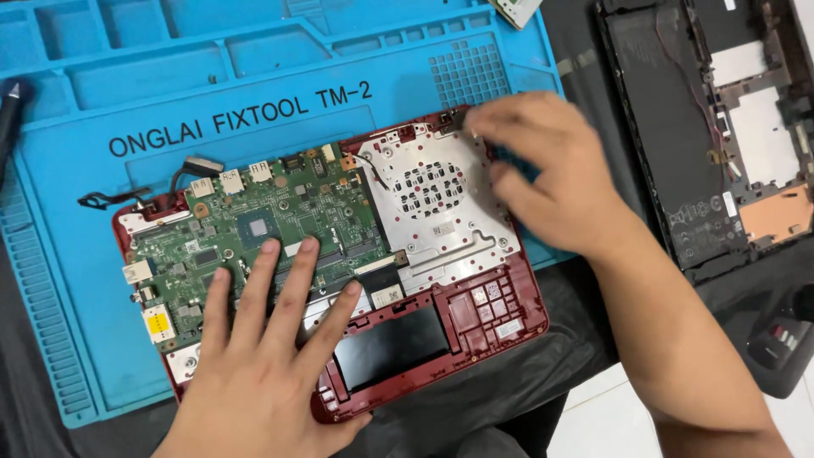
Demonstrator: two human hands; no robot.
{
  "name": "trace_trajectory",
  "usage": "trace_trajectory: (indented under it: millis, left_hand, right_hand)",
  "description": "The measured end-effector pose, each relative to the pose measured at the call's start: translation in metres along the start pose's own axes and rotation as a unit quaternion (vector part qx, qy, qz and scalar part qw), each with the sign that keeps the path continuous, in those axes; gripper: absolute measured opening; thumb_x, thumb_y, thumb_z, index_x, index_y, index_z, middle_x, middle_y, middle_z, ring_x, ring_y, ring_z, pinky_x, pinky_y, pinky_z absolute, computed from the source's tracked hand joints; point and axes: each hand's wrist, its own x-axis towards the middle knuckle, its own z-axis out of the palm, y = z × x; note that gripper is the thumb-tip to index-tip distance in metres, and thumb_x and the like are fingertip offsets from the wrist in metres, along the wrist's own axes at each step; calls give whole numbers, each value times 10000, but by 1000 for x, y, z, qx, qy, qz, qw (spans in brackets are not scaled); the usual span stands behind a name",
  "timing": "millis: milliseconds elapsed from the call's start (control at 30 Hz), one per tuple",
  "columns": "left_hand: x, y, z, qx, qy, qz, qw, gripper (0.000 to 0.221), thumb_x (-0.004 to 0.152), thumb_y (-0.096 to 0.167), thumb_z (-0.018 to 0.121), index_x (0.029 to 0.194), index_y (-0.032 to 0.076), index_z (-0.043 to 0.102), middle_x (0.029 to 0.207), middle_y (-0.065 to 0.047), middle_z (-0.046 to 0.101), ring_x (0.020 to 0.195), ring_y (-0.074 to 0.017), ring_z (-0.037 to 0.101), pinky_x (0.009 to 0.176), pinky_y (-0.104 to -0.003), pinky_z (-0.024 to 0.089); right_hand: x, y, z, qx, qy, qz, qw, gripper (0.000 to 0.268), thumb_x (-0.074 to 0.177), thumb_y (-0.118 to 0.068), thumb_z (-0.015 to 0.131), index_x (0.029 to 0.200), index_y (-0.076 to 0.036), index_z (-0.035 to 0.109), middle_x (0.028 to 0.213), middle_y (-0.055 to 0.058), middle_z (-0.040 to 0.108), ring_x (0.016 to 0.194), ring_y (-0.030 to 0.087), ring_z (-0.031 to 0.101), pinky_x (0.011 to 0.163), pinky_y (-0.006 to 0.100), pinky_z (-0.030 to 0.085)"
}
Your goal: The person places a laptop motherboard into the red chassis, aligns it, and secures it with multiple screws using a screwdriver. They then install a small circuit board into a dedicated slot and fasten it with additional screws.
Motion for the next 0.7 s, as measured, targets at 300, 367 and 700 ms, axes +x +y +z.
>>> trace_trajectory:
  millis: [300,367,700]
  left_hand:
    - [-1,0,-2,-7,6,12,1000,1042,596,685,746,1456,135,539,1612,-256,355,1498,-433,324,1130,-669,282]
    - [-2,2,-4,-16,8,6,1000,1011,619,681,743,1447,136,544,1610,-247,360,1494,-419,334,1136,-657,285]
    - [-3,4,-4,5,8,18,1000,1060,535,667,749,1432,139,547,1613,-246,339,1458,-432,350,1108,-624,282]
  right_hand:
    - [9,-16,5,-34,-20,-10,999,371,873,-58,720,1239,6,703,1301,162,611,1182,370,564,1016,438,430]
    - [4,-12,8,-52,-26,-12,998,367,891,-81,726,1249,-4,711,1285,133,619,1161,345,569,1017,437,420]
    - [-3,-20,9,-113,-15,-16,993,496,843,-205,727,1301,-16,714,1289,78,641,1122,290,561,1026,474,368]
